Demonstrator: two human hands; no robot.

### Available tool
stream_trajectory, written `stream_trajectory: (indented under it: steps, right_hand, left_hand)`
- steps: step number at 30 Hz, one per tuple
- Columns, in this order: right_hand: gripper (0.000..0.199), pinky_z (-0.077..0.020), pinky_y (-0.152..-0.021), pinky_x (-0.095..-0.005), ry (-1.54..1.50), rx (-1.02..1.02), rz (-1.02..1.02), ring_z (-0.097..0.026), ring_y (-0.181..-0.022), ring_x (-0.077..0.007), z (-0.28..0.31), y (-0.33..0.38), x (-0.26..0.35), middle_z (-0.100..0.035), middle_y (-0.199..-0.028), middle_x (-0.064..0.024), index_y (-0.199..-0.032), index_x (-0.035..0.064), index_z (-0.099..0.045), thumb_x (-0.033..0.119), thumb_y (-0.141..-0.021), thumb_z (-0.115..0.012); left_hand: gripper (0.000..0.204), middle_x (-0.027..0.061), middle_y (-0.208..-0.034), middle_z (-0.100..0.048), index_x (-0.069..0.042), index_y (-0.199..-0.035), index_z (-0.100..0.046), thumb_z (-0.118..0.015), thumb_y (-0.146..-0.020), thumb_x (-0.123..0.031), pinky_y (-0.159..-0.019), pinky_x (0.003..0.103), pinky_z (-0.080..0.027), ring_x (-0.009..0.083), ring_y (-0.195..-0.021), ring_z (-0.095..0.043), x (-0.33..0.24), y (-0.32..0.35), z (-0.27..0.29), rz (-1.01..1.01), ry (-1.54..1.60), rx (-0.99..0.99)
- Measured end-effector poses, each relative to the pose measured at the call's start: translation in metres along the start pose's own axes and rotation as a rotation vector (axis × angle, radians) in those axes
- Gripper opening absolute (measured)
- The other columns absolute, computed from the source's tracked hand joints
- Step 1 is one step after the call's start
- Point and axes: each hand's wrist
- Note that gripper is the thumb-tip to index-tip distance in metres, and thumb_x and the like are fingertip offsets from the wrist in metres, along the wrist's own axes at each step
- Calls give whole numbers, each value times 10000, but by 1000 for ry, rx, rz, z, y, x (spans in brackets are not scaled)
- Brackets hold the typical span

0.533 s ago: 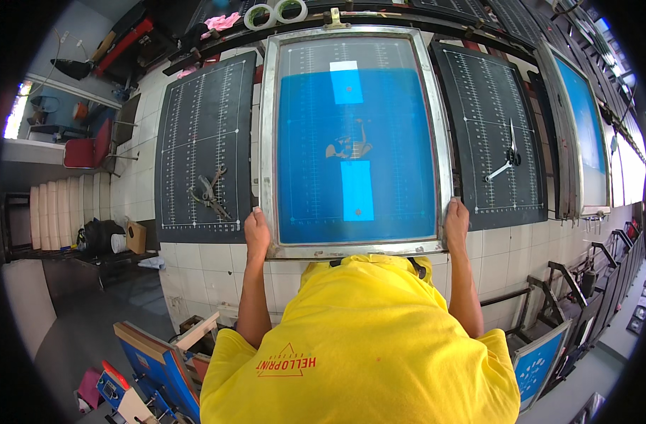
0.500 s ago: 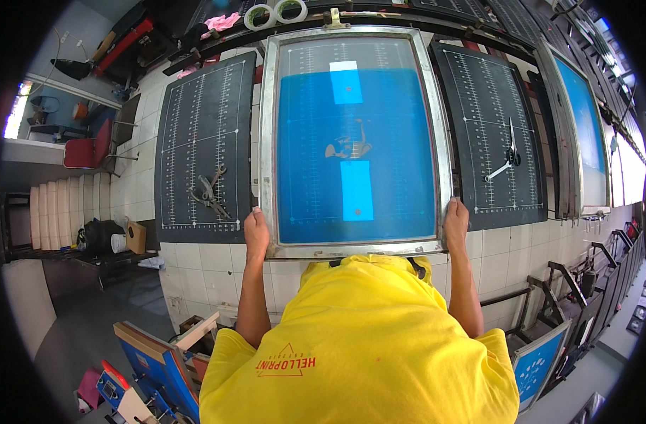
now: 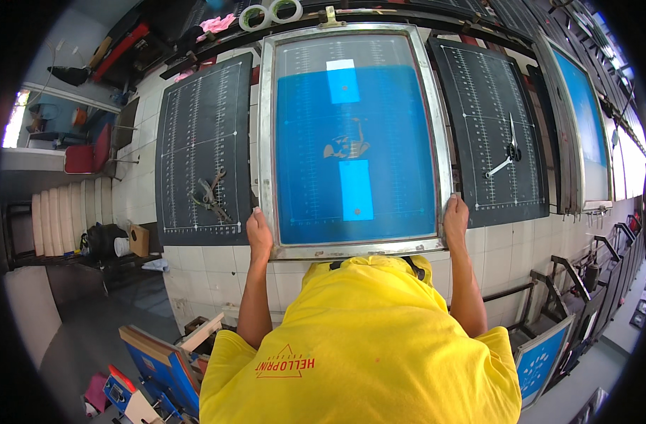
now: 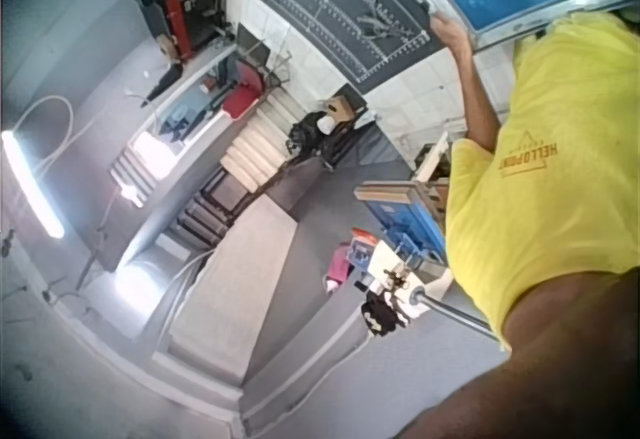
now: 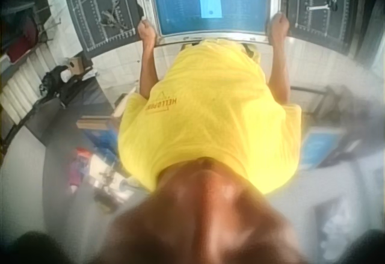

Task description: The person prepares a silk screen frame for printing by applying tape to the edges of the screen and adjusting the frame on a specialized printing table.

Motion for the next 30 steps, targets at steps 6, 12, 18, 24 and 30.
stream_trajectory:
  steps: [6,12,18,24,30]
  right_hand:
    - [389,-433,-718,-445,-39,10,8,-544,-725,-362,1,3,6,-601,-808,-266,-917,-87,-596,253,-1007,-431]
    - [412,-420,-696,-407,-94,26,5,-476,-693,-243,0,-3,1,-534,-723,-188,-885,-91,-574,282,-1001,-440]
    - [414,-386,-617,-417,-89,-24,23,-417,-611,-228,9,0,8,-456,-620,-166,-792,-83,-554,268,-992,-461]
    - [400,-414,-661,-436,-63,-32,66,-464,-627,-281,17,-1,2,-530,-671,-221,-848,-91,-592,270,-973,-473]
    - [371,-429,-696,-437,-95,-78,56,-497,-673,-323,11,5,2,-563,-757,-285,-889,-95,-601,245,-954,-469]
  left_hand:
    - [527,225,-688,-520,103,-798,-525,-355,-1050,-327,-674,470,-384,323,-655,-464,1,-2,3,11,52,2]
    - [521,200,-664,-510,96,-772,-515,-367,-1040,-326,-660,460,-381,298,-638,-452,2,-6,8,44,30,20]
    - [517,146,-635,-471,74,-733,-487,-393,-1035,-335,-637,435,-372,239,-630,-417,-21,2,15,81,97,43]
    - [521,108,-617,-408,58,-721,-469,-407,-1036,-352,-619,410,-355,207,-632,-380,-18,9,13,71,101,36]
    - [521,69,-629,-392,42,-711,-448,-424,-1036,-365,-614,390,-342,178,-639,-355,-22,9,17,129,172,20]
Point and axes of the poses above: each hand's wrist, its own y-axis away from the middle knuckle, its own z-axis out of the back of the hand, x = y × z
